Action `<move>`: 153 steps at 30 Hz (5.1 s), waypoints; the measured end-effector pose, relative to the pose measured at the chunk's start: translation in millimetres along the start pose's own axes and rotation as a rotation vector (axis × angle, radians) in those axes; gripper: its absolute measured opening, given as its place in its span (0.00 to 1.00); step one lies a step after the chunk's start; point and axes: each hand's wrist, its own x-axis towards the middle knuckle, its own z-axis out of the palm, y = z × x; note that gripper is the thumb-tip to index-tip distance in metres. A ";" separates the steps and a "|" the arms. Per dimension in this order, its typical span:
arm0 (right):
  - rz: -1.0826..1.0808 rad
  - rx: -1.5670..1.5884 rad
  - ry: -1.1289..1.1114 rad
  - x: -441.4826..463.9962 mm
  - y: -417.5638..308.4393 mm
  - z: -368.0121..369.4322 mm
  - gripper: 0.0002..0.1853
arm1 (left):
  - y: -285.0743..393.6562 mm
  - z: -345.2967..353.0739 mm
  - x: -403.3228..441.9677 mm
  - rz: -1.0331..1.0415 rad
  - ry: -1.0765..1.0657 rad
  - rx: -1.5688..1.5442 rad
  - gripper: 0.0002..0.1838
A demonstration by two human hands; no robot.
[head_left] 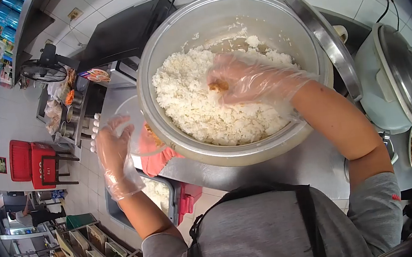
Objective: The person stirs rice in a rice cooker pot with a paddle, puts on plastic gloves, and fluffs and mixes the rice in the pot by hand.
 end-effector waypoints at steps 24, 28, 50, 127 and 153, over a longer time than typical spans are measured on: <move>0.342 0.503 -0.029 13.1 18.4 -31.2 0.11 | 129.0 119.7 113.5 0.357 -1.087 -0.526 0.13; 0.345 0.445 0.003 19.1 44.8 -24.3 0.12 | 131.1 111.9 113.2 0.308 -1.182 -0.655 0.11; 0.409 -0.073 0.221 31.6 29.3 11.6 0.14 | 122.4 128.8 123.5 0.247 -1.147 -0.694 0.10; 0.185 0.785 0.368 27.0 39.4 -40.6 0.24 | 127.9 43.5 82.5 0.212 -0.382 -0.801 0.12; 0.050 0.480 0.554 37.4 77.3 -35.7 0.17 | 190.9 83.6 14.0 0.839 -0.623 0.066 0.19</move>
